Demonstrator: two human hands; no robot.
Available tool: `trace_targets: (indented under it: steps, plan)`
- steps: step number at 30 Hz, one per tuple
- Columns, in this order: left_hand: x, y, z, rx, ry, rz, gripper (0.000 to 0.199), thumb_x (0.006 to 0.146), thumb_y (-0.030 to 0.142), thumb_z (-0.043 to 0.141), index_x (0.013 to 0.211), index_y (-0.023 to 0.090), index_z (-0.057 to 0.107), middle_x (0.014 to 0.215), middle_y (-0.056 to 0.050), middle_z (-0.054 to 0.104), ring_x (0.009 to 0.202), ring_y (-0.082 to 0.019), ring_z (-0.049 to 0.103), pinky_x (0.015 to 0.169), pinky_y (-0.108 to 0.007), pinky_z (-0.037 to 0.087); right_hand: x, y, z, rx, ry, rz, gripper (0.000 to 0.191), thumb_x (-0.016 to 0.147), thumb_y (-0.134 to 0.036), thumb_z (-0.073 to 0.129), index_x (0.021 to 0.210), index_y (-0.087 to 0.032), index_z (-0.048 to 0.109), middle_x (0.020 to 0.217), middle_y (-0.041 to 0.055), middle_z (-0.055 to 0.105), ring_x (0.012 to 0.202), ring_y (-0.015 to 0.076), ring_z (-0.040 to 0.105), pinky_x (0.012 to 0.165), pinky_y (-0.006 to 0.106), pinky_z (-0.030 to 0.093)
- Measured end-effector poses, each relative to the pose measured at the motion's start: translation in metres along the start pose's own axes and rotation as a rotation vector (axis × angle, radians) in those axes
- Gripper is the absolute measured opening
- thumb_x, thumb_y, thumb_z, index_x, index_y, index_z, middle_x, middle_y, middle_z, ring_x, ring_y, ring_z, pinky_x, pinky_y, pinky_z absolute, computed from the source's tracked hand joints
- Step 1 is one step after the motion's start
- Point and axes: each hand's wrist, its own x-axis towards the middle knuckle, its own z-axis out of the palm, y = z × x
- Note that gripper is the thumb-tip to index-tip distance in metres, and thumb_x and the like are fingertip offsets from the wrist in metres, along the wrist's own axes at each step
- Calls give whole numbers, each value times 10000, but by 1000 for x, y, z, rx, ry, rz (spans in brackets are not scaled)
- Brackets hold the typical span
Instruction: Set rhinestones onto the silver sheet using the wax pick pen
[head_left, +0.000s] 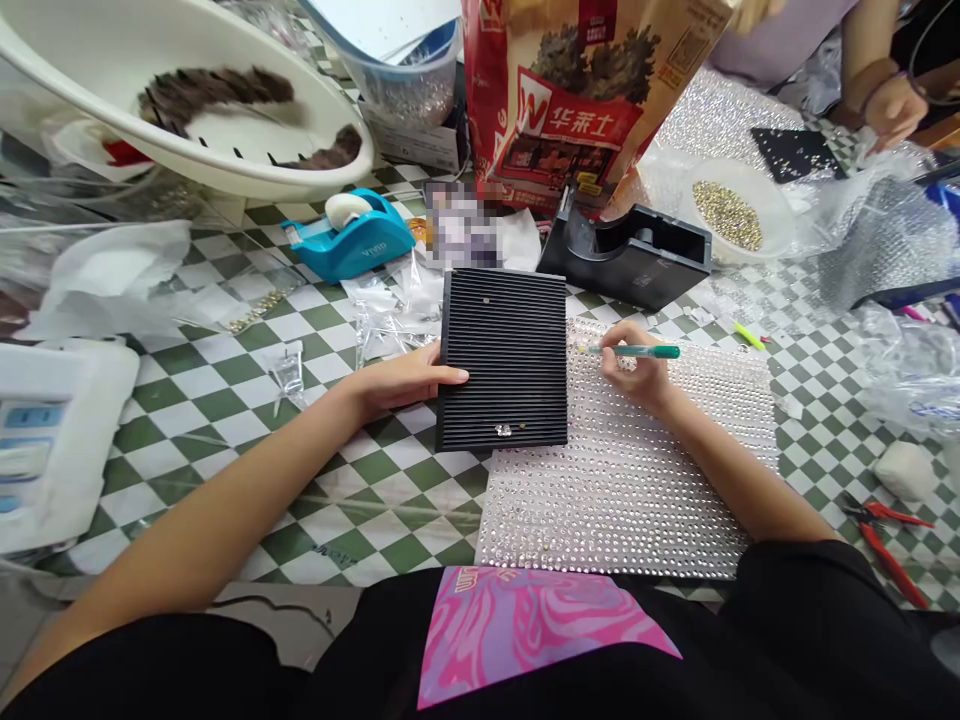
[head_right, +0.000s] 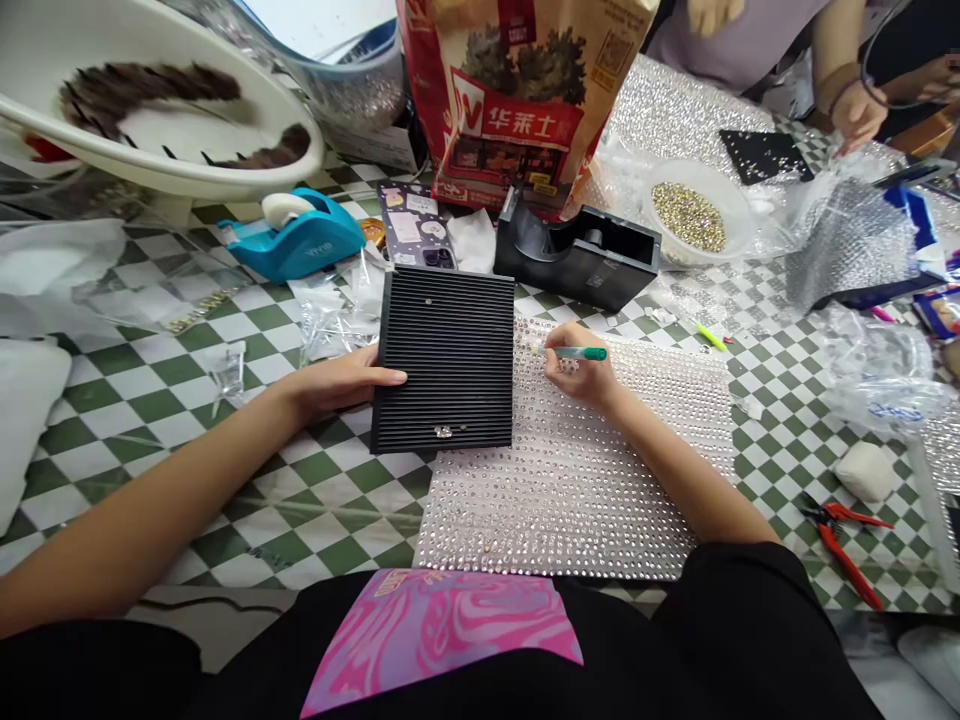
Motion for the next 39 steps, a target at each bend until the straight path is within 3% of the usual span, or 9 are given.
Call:
trace_targets:
  steps: [7,10,13,18,31,35,39]
  plan:
    - [0,0,1,4,13,2,652,664,404,986,1213,172,721,1330,-153,774,1304,-368,705,1053,-367,619,15,-6,-4,100,-69,-4,182,849,-90,563,793,-258,516,648,-50,543,518,109,497,451,265,400]
    - [0,-1,1,15,13,5,633,697,386,964,1248,190,721,1317,-144,782,1303,-361,708,1066,-382,613,22,-6,-10,217,15,131,187,938,-148,529,786,-253,504,623,-58,508,461,92,475,409,251,381]
    - [0,0,1,19,8,6,616,697,379,962,1240,203,730,1283,-137,797,1297,-356,712,1071,-383,609,19,-5,-12,196,118,240,160,950,-211,554,799,-250,525,673,-37,542,516,109,554,442,266,424]
    - [-1,2,2,19,22,-13,600,676,381,976,1197,205,736,1264,-129,805,1317,-353,701,1069,-359,608,5,-6,-6,-9,92,150,128,896,-195,564,799,-258,511,648,-44,552,511,114,531,475,285,438]
    - [-2,4,4,73,13,-10,619,701,388,945,1243,193,719,1315,-138,784,1319,-366,698,1104,-411,589,3,-6,-3,64,26,140,110,892,-188,601,819,-254,552,672,-43,606,506,110,560,452,269,451]
    - [0,2,2,69,-4,-7,623,696,412,948,1241,204,730,1298,-131,793,1319,-366,699,1107,-415,588,0,-3,-5,116,109,258,161,980,-230,515,821,-256,509,636,-54,550,485,108,572,433,255,451]
    - [0,0,-1,64,-14,-7,641,700,417,947,1261,198,728,1298,-141,792,1307,-366,706,1090,-412,598,-4,0,-3,62,137,174,87,932,-231,577,854,-263,554,699,-38,594,562,128,604,496,285,495]
